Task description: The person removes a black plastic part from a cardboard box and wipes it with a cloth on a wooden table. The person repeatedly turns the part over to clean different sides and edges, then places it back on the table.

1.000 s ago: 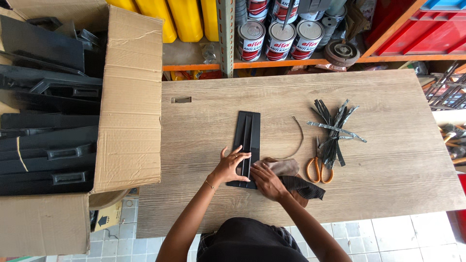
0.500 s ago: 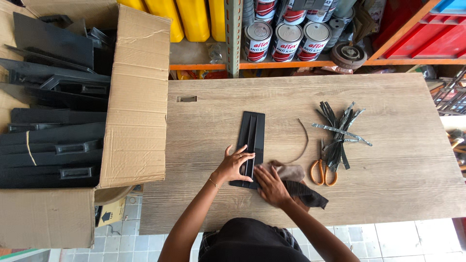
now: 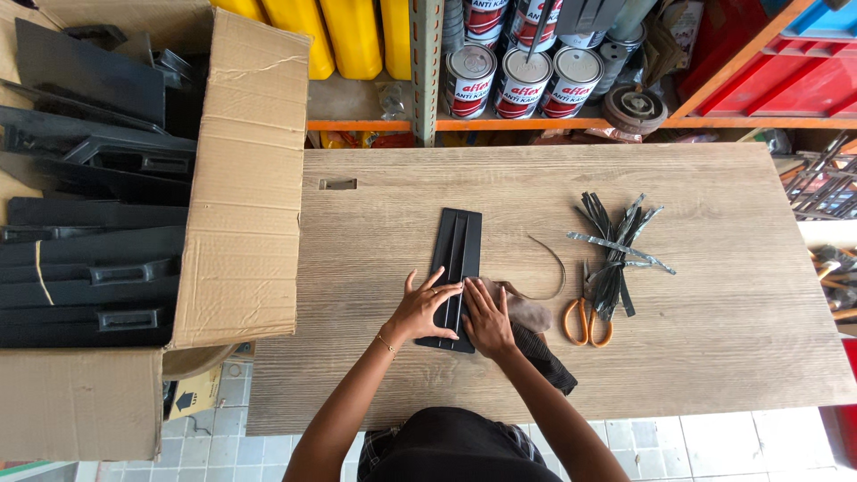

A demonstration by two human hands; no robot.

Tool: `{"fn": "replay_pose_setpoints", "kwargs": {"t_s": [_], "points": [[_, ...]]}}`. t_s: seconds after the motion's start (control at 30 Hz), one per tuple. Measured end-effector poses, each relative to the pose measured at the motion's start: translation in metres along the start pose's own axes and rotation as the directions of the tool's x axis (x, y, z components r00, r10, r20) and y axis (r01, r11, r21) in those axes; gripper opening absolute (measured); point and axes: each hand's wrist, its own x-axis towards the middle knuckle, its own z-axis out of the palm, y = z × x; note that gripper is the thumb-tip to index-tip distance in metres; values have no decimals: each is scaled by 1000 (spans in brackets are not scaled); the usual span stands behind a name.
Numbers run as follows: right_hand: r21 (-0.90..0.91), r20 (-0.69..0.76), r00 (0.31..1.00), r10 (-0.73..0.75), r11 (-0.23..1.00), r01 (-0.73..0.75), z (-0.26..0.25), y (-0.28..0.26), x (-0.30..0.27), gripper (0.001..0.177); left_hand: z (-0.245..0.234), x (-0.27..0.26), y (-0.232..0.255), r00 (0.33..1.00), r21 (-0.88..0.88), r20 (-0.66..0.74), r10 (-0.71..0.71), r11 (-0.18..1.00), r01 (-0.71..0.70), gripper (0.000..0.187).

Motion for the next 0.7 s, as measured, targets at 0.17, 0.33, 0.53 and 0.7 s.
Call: {"fn": "replay_pose_setpoints", "kwargs": {"t_s": [0.17,0.33,0.53,0.7], "points": [[64,33,981,-192,980,190,8,-7,-40,51,1,-2,1,999,-7,14,-32,999,32,94],[104,36,946,-322,943,317,-2,-3,-47,55,2,-1,1,998,-15,33,-46,999,46,95],[-88,-19,995,-102,991,100,1,35,9,58,5,-1,1,996,-9,66,-60,998,60,93],[-96,-37,997,69,993,-72,11,28,33,60,2,0,4,996,0,58,-63,998,63,91]]}}
